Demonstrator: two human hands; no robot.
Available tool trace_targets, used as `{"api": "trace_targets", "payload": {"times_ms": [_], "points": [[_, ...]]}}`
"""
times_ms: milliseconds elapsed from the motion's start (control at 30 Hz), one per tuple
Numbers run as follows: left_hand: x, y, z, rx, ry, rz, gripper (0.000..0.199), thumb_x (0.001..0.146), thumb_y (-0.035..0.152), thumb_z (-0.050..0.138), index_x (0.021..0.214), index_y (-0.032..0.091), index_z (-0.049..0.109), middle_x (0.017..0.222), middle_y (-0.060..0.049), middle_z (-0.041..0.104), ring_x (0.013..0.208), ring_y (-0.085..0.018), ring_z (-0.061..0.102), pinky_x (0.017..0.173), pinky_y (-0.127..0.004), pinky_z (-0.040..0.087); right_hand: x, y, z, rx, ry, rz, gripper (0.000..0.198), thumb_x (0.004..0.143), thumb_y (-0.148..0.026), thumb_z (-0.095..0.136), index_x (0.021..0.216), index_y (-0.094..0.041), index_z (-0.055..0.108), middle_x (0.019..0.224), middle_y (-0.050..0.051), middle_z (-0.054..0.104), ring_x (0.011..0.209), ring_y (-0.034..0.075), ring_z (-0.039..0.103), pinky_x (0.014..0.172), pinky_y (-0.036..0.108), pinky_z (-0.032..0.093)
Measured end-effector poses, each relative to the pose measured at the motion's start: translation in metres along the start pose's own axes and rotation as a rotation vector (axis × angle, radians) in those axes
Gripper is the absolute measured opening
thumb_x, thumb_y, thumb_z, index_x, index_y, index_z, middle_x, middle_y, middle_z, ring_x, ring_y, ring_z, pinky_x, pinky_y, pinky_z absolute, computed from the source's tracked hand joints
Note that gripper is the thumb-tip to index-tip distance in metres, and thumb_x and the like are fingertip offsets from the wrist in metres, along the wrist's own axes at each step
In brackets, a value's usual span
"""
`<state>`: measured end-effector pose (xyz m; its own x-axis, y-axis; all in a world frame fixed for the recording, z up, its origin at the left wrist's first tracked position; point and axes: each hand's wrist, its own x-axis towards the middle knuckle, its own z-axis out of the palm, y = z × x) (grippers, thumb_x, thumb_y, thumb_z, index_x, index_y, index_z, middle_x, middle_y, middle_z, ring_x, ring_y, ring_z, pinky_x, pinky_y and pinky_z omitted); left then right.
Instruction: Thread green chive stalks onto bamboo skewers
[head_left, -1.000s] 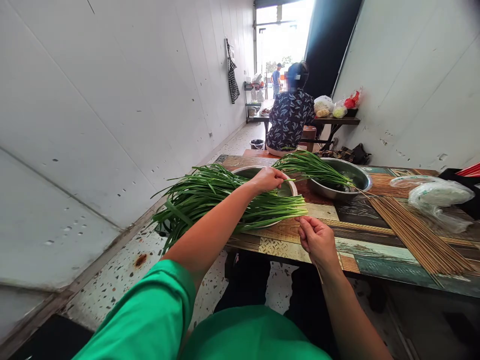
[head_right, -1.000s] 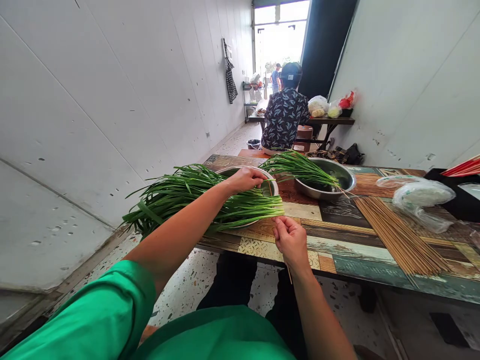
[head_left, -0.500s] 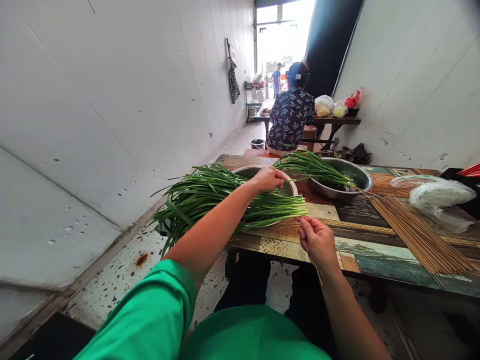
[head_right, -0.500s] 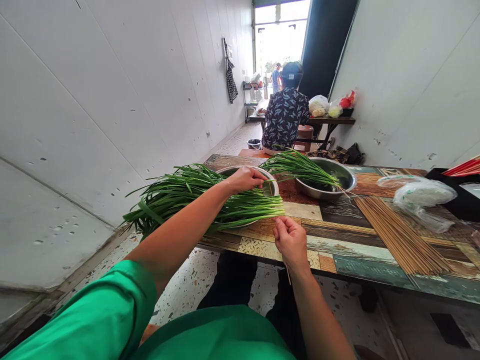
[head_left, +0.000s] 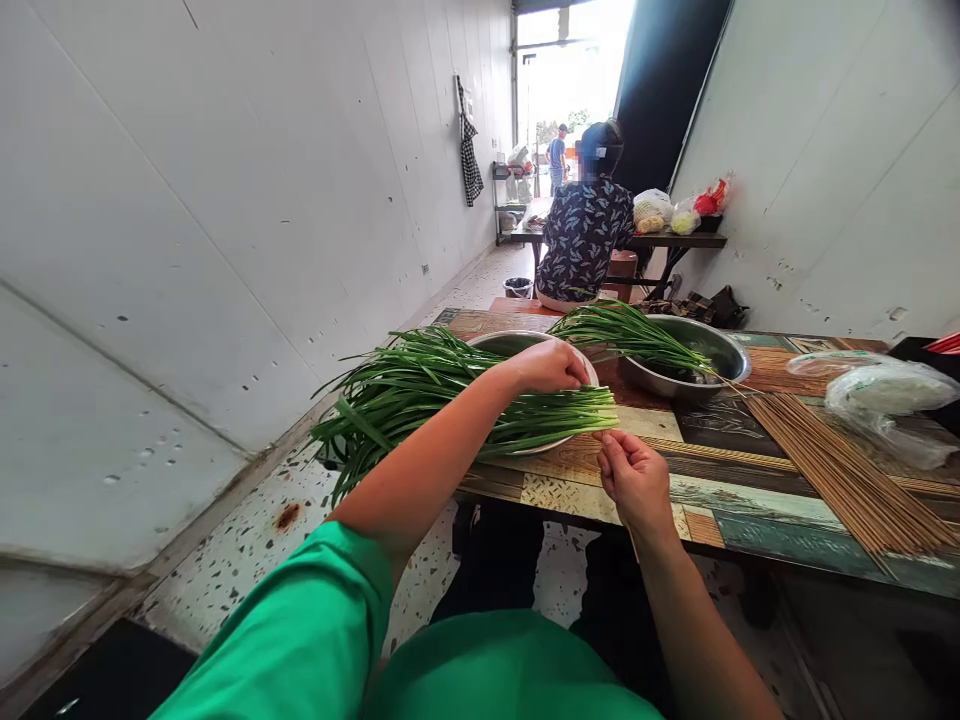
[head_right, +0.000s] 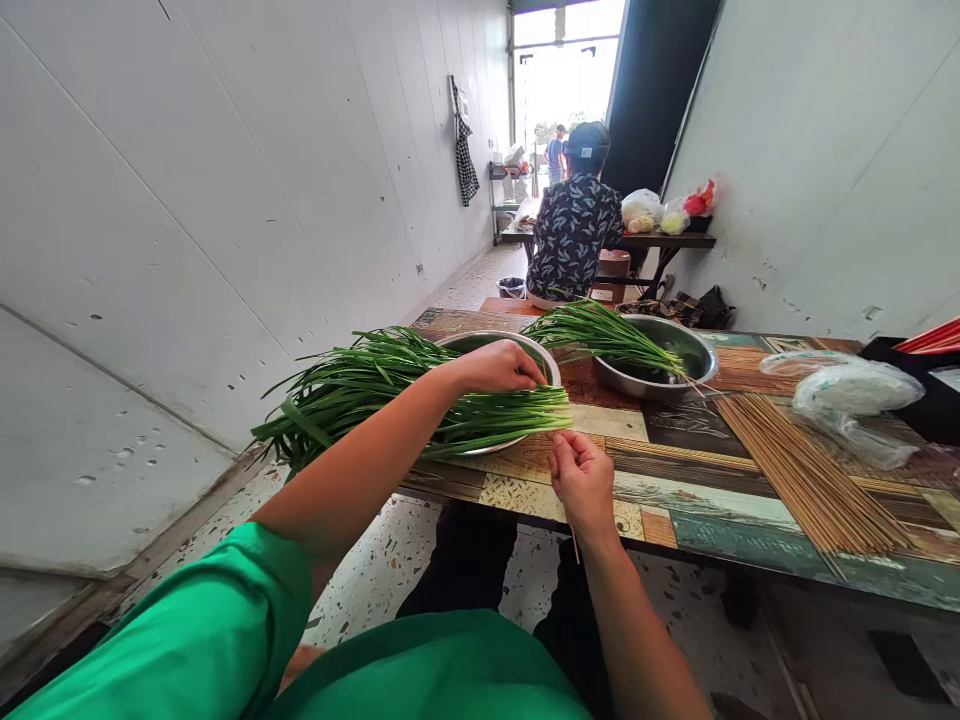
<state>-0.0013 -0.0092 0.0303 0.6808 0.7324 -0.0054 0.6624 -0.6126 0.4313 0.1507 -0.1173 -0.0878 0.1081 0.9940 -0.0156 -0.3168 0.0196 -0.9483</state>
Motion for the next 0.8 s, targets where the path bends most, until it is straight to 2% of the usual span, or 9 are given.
{"api": "trace_targets", "payload": {"times_ms": [200,400,533,800], "points": [[-0.001,0.004,0.006,0.013,0.056,-0.033,0.027,0.077,0.015,0.057,0.096,0.014,0.077,0.081,-0.003,0.074,0.068,-0.01,0.058,0.067,-0.022,0.041,0.0,0.002,-0.002,-0.029,-0.015,-0.003,0.045,0.064,-0.054,0.076,0.083,-0.015,0.063,0.045,-0.009,0.043,0.034,0.003,0.028,0.033,0.018,0.016],[-0.001,0.001,0.017,-0.024,0.323,-0.138,0.02,0.08,0.019,0.059,0.085,0.015,0.078,0.078,-0.004,0.073,0.067,-0.011,0.057,0.068,-0.023,0.041,-0.003,-0.005,0.0,-0.02,-0.013,0.002,0.047,0.063,-0.054,0.077,0.084,-0.015,0.062,0.045,-0.009,0.043,0.035,0.003,0.028,0.033,0.017,0.016],[0.003,-0.004,0.018,-0.094,0.424,-0.239,0.02,0.081,0.021,0.059,0.086,0.015,0.078,0.073,-0.003,0.071,0.063,-0.011,0.054,0.066,-0.023,0.041,-0.009,-0.008,0.0,-0.044,-0.024,-0.015,0.044,0.065,-0.054,0.076,0.081,-0.015,0.06,0.045,-0.008,0.043,0.035,0.003,0.028,0.033,0.018,0.015],[0.006,-0.011,0.02,-0.399,0.435,-0.335,0.023,0.079,0.017,0.059,0.093,0.013,0.077,0.059,0.0,0.064,0.05,-0.007,0.046,0.052,-0.02,0.038,-0.011,-0.01,0.0,-0.062,-0.028,-0.023,0.043,0.066,-0.053,0.075,0.08,-0.015,0.061,0.046,-0.008,0.043,0.036,0.003,0.029,0.034,0.018,0.016]]}}
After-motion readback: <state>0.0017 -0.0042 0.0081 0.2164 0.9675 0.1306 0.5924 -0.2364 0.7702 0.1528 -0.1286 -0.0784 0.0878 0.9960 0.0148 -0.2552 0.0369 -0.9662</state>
